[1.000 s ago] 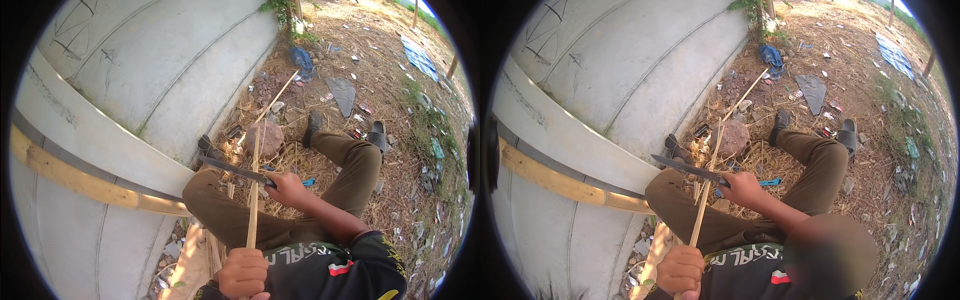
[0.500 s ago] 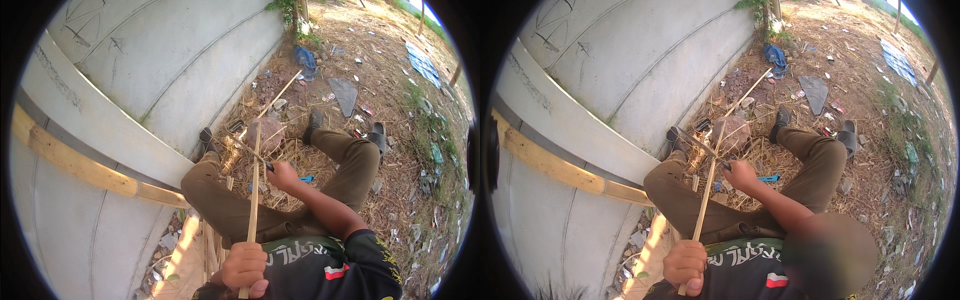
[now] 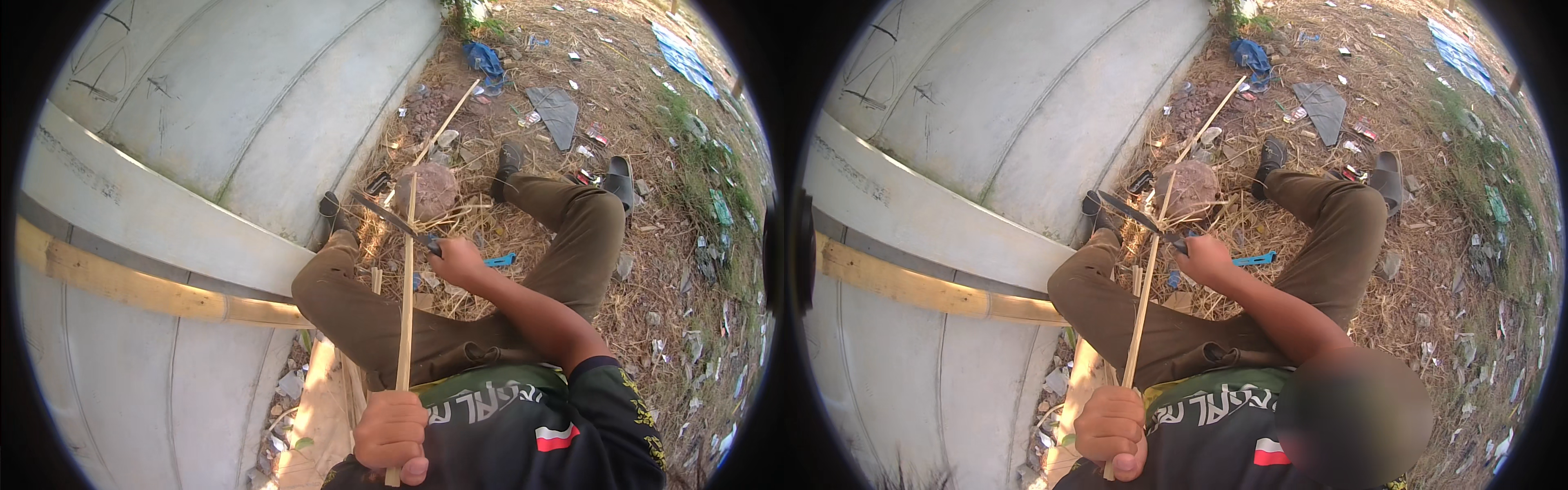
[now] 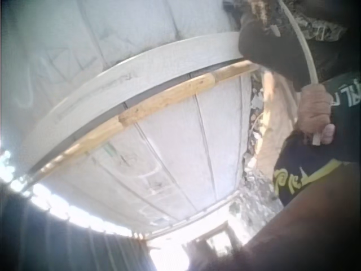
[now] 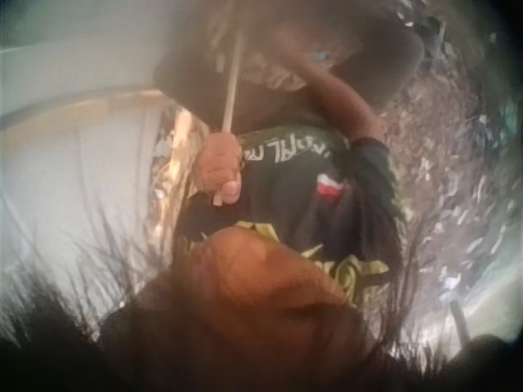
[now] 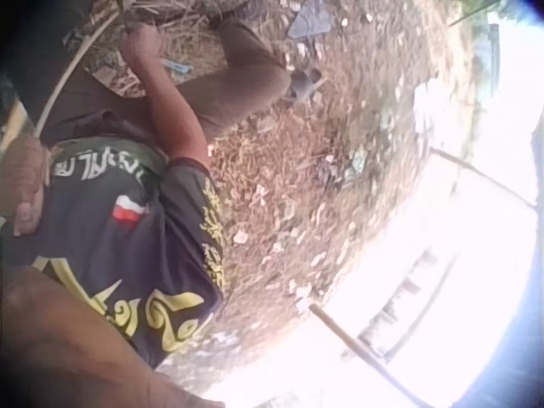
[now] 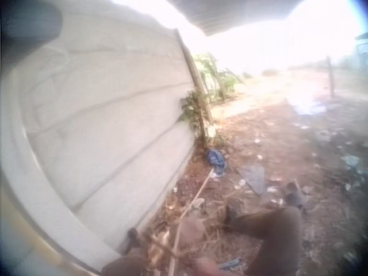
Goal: The person sits on the ground and uses a knife to sharpen the ends of thin wooden sticks. They hold the sticks against their leg and scrape the blade to create a point, occasionally switching between a small knife and a larger machete-like blade.
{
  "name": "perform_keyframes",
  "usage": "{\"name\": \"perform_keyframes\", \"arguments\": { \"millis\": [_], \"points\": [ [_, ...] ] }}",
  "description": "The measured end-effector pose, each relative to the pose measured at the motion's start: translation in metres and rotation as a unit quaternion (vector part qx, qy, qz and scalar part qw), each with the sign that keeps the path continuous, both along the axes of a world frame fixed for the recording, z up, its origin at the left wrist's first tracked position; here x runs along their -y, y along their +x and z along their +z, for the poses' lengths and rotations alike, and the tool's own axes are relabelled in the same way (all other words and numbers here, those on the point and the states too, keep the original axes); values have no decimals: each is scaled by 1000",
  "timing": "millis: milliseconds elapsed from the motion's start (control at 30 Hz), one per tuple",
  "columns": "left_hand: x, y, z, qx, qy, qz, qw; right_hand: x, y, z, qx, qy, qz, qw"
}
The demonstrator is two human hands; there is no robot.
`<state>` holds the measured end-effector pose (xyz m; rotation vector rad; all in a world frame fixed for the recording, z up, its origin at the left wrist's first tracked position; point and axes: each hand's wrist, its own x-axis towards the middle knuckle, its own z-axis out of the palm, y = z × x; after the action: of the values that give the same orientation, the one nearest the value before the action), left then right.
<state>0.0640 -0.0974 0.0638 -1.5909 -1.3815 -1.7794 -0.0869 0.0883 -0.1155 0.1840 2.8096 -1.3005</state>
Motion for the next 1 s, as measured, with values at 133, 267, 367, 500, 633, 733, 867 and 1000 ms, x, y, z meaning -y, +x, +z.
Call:
{"name": "perform_keyframes", "arguments": {
  "millis": [133, 267, 367, 500, 633, 733, 867, 1000],
  "points": [
    [-8, 3, 39, 2, 17, -9, 1000, -4, 2, 2, -62, 18, 59, 996],
    [-10, -6, 33, 7, 42, 13, 999, -11, -19, -16, 41, -140, 98, 984],
    [-1, -9, 25, 12, 74, 35, 997, -4, 1, 14, 6, -109, 103, 989],
    [16, -13, 25, 44, 86, 40, 995, 22, 22, 42, -231, -6, 191, 954],
    [42, -33, 44, 93, 30, 12, 995, 5, -21, -9, 98, -139, 13, 985],
    [54, -35, 52, 116, 30, 33, 992, -10, -30, -54, 49, -65, -46, 996],
    [63, -40, 50, 117, 57, 37, 991, 17, -21, -22, 25, -89, 69, 993],
    [80, -37, 34, 142, 162, 67, 974, 39, -11, 21, -207, -75, 235, 947]
  ]
}}
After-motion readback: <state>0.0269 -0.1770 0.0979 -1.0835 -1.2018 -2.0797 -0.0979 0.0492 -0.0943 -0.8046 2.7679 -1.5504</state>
